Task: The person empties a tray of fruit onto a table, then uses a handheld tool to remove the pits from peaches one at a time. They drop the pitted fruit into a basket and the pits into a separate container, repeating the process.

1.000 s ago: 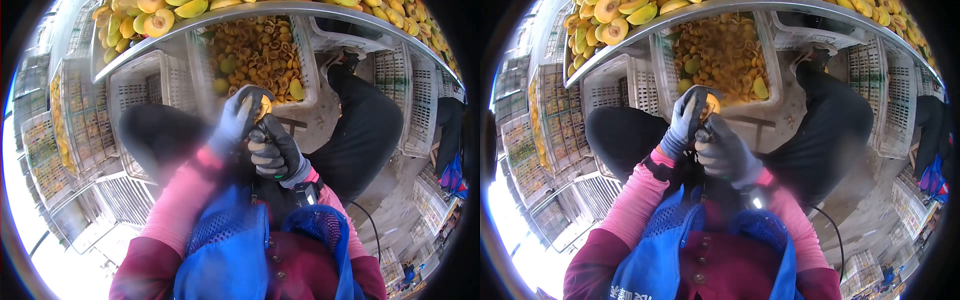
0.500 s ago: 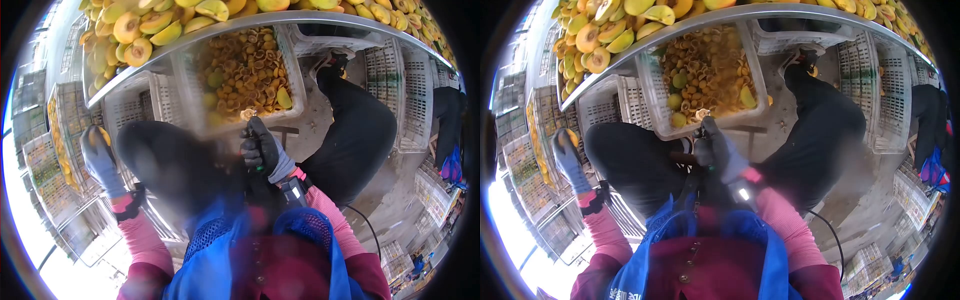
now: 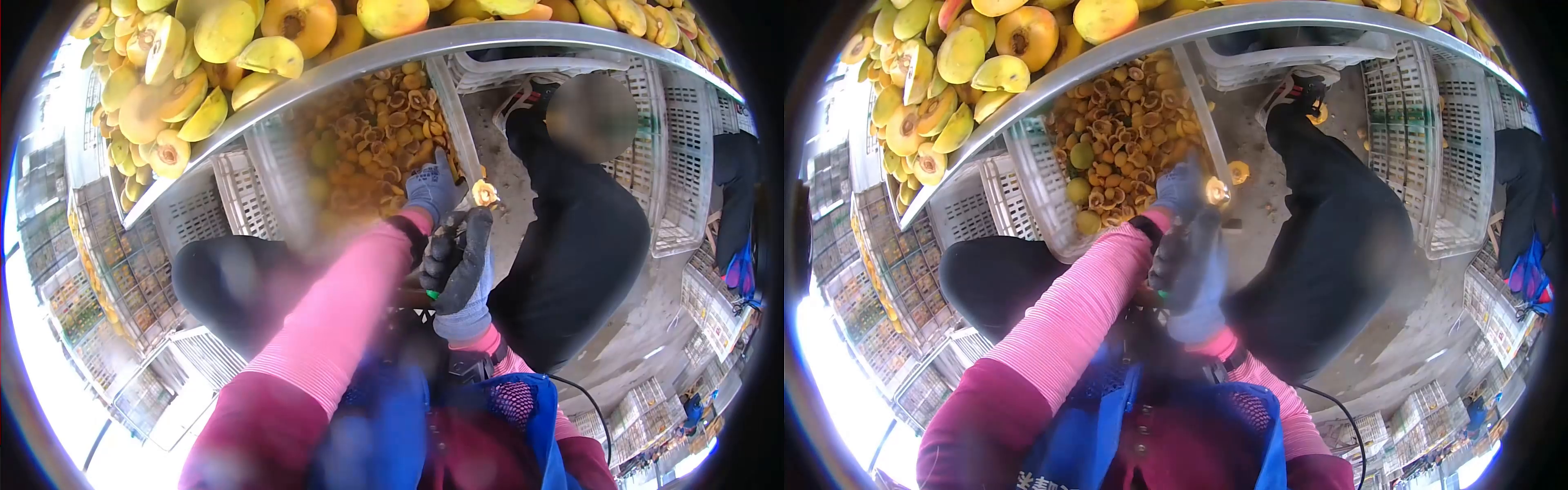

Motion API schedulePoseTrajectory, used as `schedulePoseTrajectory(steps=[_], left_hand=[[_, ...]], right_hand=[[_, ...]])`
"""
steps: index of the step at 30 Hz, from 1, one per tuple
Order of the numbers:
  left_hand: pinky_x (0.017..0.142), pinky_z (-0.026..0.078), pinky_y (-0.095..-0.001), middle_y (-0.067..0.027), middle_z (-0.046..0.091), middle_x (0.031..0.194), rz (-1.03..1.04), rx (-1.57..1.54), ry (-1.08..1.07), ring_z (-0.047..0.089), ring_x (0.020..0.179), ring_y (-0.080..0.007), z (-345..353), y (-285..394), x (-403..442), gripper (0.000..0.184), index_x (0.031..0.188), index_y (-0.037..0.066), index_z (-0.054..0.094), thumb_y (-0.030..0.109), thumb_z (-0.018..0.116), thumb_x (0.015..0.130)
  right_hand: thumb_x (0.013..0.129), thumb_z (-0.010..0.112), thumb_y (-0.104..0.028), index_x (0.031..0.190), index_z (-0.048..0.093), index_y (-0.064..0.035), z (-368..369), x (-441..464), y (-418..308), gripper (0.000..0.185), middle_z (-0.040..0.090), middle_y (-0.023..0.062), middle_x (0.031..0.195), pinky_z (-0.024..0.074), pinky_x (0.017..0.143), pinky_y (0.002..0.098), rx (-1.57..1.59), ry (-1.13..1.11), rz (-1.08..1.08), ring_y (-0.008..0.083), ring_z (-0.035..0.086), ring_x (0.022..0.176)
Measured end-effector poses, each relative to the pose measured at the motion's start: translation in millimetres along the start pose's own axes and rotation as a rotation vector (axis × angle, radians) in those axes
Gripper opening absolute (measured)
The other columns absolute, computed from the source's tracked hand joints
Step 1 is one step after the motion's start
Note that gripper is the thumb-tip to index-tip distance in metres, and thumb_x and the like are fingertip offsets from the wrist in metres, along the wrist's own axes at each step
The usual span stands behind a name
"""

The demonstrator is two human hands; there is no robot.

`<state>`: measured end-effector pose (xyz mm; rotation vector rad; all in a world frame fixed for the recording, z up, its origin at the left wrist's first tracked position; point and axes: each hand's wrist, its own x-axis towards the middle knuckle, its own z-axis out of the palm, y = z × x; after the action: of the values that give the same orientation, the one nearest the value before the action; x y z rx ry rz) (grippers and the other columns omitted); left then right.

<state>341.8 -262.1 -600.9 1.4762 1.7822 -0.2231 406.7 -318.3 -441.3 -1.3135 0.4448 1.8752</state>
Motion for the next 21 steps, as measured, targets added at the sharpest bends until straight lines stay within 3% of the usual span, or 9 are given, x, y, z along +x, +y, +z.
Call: schedulePoseTrajectory(steps=[1, 4, 5, 8, 9, 13, 16, 20, 21], left_hand=[[0.088, 0.046, -0.0415, -0.0272, 0.058, 0.112, -0.037, -0.021, -0.034, 0.059, 0.103, -0.0383, -4, 3, 2, 0.071, 0.131, 0.003, 0.042, 0.047, 0.06, 0.079], [0.082, 0.048, -0.0399, -0.0219, 0.061, 0.108, -0.011, -0.913, 0.124, 0.06, 0.099, -0.0326, 36, -51, 35, 0.071, 0.133, 0.002, 0.038, 0.035, 0.066, 0.076], [0.066, 0.05, -0.0318, -0.0126, 0.062, 0.098, 0.004, -1.103, 0.176, 0.061, 0.084, -0.0201, 8, -48, 12, 0.059, 0.13, 0.004, 0.041, 0.022, 0.064, 0.079], [0.041, 0.039, -0.0237, -0.001, 0.06, 0.084, 0.042, -1.458, 0.078, 0.051, 0.048, -0.0098, -66, -53, -71, 0.042, 0.128, 0.01, 0.045, 0.007, 0.053, 0.087], [0.046, 0.043, -0.0241, -0.0021, 0.06, 0.088, 0.024, -1.368, 0.118, 0.054, 0.055, -0.0109, -90, -48, -98, 0.041, 0.128, 0.01, 0.045, 0.007, 0.053, 0.087], [0.076, 0.049, -0.0269, -0.0077, 0.058, 0.099, 0.183, -1.513, 0.393, 0.057, 0.088, -0.016, -111, -54, -163, 0.038, 0.123, 0.003, 0.049, 0.012, 0.053, 0.086], [0.081, 0.049, -0.029, -0.0125, 0.053, 0.109, 0.214, -1.394, 0.504, 0.056, 0.094, -0.0179, -120, -60, -191, 0.035, 0.119, 0.0, 0.047, 0.013, 0.055, 0.087], [0.076, 0.051, -0.0356, -0.0189, 0.046, 0.116, 0.198, -1.311, 0.67, 0.055, 0.096, -0.025, -91, -77, -197, 0.043, 0.12, 0.001, 0.046, 0.007, 0.062, 0.082], [0.075, 0.051, -0.0372, -0.0206, 0.046, 0.116, 0.313, -0.946, 0.776, 0.055, 0.095, -0.0292, -78, -87, -196, 0.047, 0.121, 0.001, 0.045, 0.006, 0.064, 0.079]], right_hand=[[0.086, 0.052, -0.061, 0.084, 0.052, -0.0189, 1, -1, -4, 0.042, 0.042, -0.0047, 0.06, 0.0223, 0.034, 0.0212, 0.004, -0.009, 0.013, 0.0072, 0.033, 0.04], [0.088, 0.051, -0.059, 0.086, 0.052, -0.018, -1, 0, -5, 0.041, 0.042, -0.0043, 0.06, 0.0216, 0.033, 0.0217, -0.038, -0.013, -0.03, 0.0073, 0.03, 0.04], [0.089, 0.051, -0.058, 0.087, 0.052, -0.0177, -3, 0, -5, 0.04, 0.042, -0.0041, 0.06, 0.0214, 0.033, 0.0218, -0.067, -0.012, -0.06, 0.0073, 0.03, 0.039], [0.092, 0.047, -0.053, 0.089, 0.052, -0.0161, -10, -10, -5, 0.038, 0.039, -0.0043, 0.059, 0.0205, 0.033, 0.021, -0.064, -0.234, -0.025, 0.0069, 0.029, 0.04], [0.094, 0.045, -0.051, 0.089, 0.051, -0.013, -21, -2, -4, 0.039, 0.037, -0.0043, 0.059, 0.0201, 0.033, 0.0202, -0.055, -0.57, 0.054, 0.0067, 0.029, 0.04], [0.094, 0.043, -0.052, 0.091, 0.052, -0.0066, -11, 28, 19, 0.046, 0.038, -0.0034, 0.058, 0.0224, 0.033, 0.0198, -0.098, -0.347, 0.433, 0.0062, 0.032, 0.041], [0.095, 0.042, -0.051, 0.093, 0.053, -0.0055, -16, 3, 32, 0.047, 0.046, -0.0019, 0.062, 0.0249, 0.034, 0.0205, -0.777, -0.453, -0.386, 0.006, 0.037, 0.043], [0.092, 0.055, -0.021, 0.11, 0.055, -0.001, -15, -23, 62, 0.027, 0.061, 0.0167, 0.083, 0.047, 0.071, 0.0406, -0.97, -0.501, -0.736, 0.0301, 0.06, 0.08], [0.092, 0.055, -0.022, 0.108, 0.055, -0.0005, -18, -27, 67, 0.027, 0.063, 0.0191, 0.089, 0.0473, 0.069, 0.0398, -1.142, -0.395, -0.837, 0.0309, 0.063, 0.083]])
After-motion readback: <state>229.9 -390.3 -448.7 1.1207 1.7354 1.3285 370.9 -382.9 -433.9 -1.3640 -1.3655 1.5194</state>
